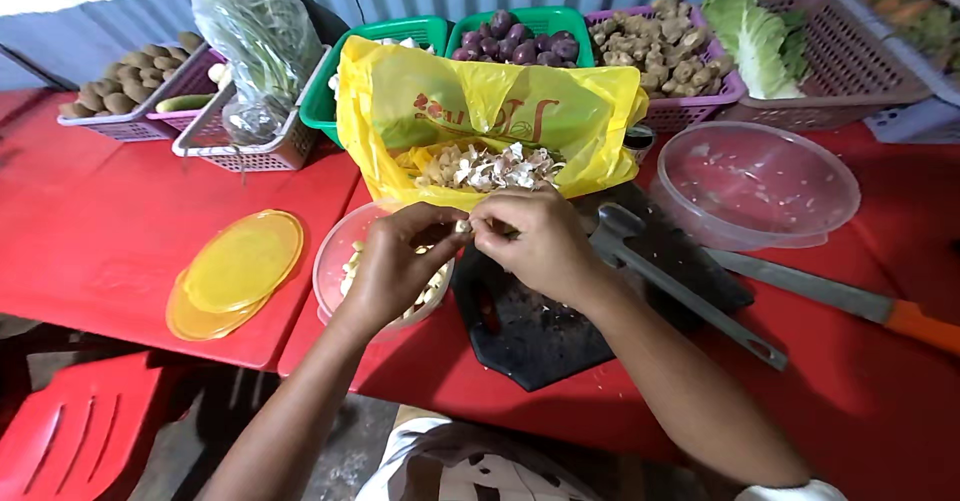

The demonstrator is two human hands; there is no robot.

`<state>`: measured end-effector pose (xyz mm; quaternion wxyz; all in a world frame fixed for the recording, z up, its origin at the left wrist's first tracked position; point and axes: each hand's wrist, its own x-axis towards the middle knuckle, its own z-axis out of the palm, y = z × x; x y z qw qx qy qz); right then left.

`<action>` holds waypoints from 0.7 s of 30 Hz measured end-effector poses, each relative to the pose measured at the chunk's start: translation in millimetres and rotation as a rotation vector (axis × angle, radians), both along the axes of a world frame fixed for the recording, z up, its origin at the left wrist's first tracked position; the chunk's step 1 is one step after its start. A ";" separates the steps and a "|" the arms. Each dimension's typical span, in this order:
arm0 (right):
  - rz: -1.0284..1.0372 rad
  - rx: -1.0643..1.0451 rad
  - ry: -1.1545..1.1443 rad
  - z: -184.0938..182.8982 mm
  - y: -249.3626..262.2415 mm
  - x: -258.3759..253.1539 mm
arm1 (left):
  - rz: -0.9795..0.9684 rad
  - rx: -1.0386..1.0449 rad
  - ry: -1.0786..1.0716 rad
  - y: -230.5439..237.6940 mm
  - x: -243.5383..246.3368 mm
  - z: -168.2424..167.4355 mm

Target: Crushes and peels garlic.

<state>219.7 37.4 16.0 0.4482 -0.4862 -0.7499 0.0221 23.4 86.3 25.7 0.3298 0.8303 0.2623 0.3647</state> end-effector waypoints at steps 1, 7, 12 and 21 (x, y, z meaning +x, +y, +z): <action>0.019 -0.027 0.086 1.5 1.5 3.3 | -0.008 -0.100 -0.072 0.7 -0.2 0.9; -0.104 -0.138 0.289 13.7 2.7 23.6 | -0.016 -0.572 -0.366 6.6 -5.5 4.1; -0.519 -0.062 -0.041 10.4 15.6 40.5 | 0.134 -0.085 -0.019 8.2 -24.4 -2.3; -0.643 -0.367 -0.324 0.0 29.8 52.8 | -0.015 0.183 0.431 -56.7 55.0 -31.4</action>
